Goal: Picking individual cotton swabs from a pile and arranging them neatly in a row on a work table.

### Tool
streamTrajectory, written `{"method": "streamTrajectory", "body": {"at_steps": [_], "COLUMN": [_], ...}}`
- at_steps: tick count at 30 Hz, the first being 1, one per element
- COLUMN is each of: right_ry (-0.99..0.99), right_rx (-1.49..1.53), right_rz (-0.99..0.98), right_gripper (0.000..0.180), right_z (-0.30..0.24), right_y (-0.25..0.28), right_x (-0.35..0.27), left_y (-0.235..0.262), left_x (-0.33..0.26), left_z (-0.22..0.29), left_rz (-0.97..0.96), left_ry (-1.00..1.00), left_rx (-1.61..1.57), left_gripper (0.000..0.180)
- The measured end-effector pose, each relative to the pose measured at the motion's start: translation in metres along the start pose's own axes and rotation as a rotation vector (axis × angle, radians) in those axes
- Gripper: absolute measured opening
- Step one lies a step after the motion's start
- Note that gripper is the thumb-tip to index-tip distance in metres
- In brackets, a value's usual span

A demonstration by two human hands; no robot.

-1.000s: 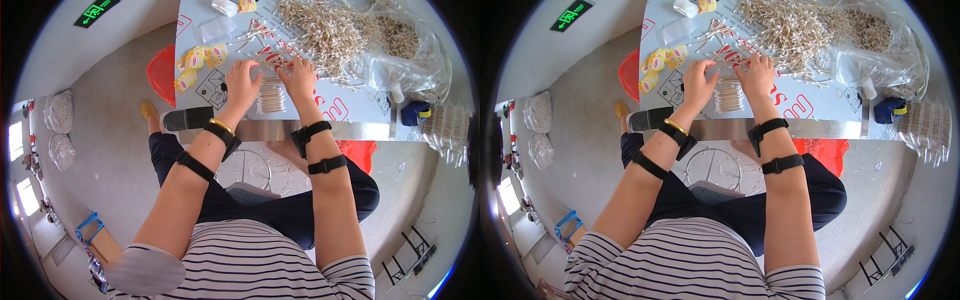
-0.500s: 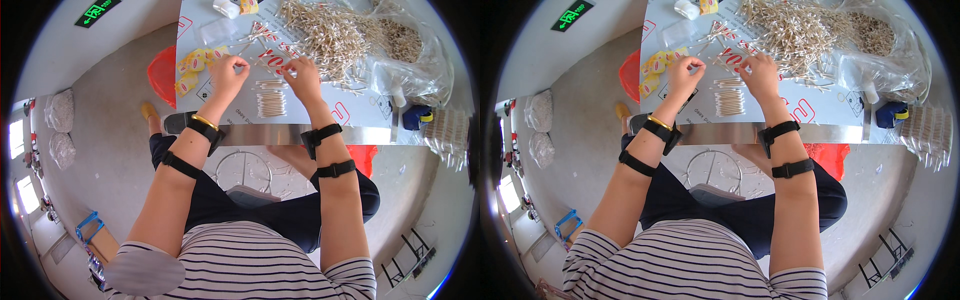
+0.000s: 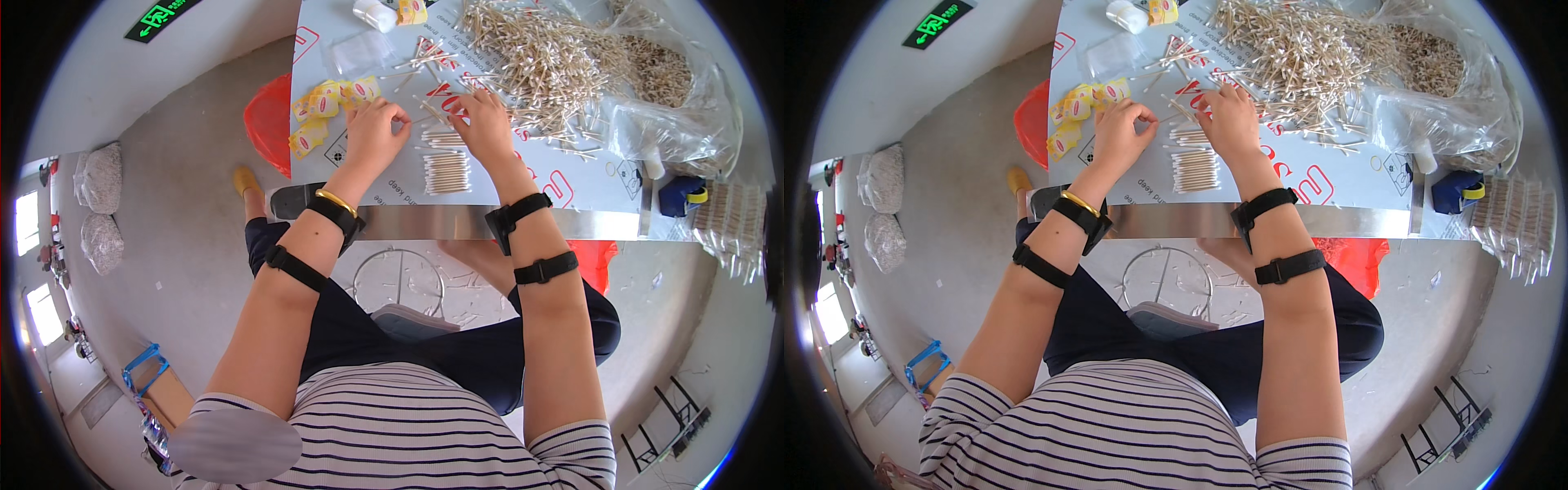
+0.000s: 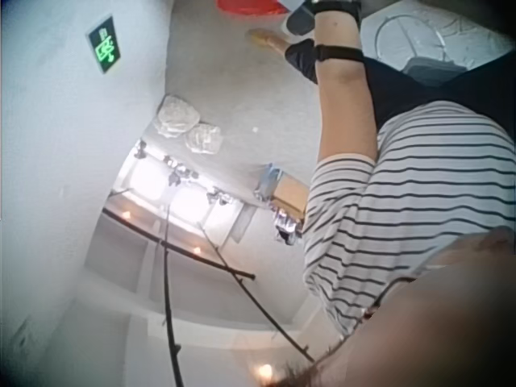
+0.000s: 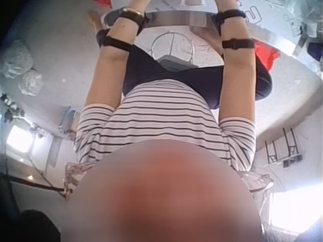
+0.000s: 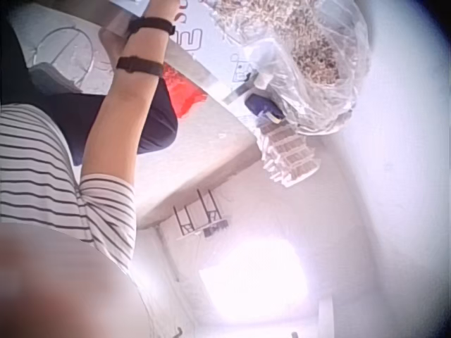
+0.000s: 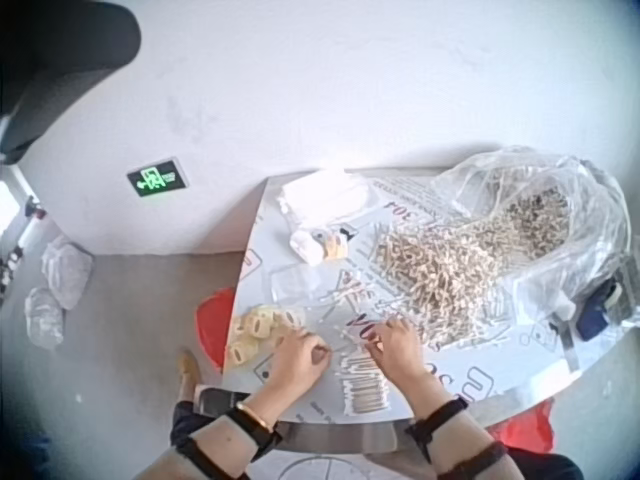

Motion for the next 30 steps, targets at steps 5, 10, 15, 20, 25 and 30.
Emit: {"method": "streamTrajectory", "body": {"at_steps": [5, 10, 15, 20, 25, 30], "right_ry": [-0.002, -0.011, -0.022, 0.025, 0.093, 0.146], "right_rx": [0.028, 0.066, 0.081, 0.021, -0.004, 0.013], "right_rz": [-0.072, -0.178, -0.15, -0.142, -0.105, -0.009], "right_gripper": [0.015, 0.013, 0.013, 0.009, 0.009, 0.012], "right_z": [0.006, 0.018, 0.022, 0.021, 0.019, 0.017], "right_y": [-0.002, 0.003, 0.004, 0.002, 0.004, 0.007], "right_x": [0.003, -0.007, -0.009, -0.009, -0.009, -0.011], "left_y": [-0.002, 0.004, 0.002, -0.002, -0.01, -0.023], "left_x": [-0.001, -0.003, 0.006, 0.023, 0.044, 0.053], "left_z": [-0.015, -0.024, -0.017, -0.004, 0.007, 0.014], "left_rz": [-0.013, -0.042, -0.154, -0.207, -0.192, -0.302], "left_ry": [0.094, 0.069, -0.035, -0.165, -0.27, -0.437], "left_rx": [-0.063, -0.008, 0.028, 0.077, 0.064, 0.126], "left_gripper": [0.004, 0.005, 0.006, 0.009, 0.02, 0.029]}}
Point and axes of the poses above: each hand's wrist, its own x-axis towards the middle knuckle, its own y-axis out of the back of the hand, z = x × y, the point moved 6 cm from there along x, towards the middle knuckle, and after that the axes turned 12 degrees about -y, right-handed, at the moved point
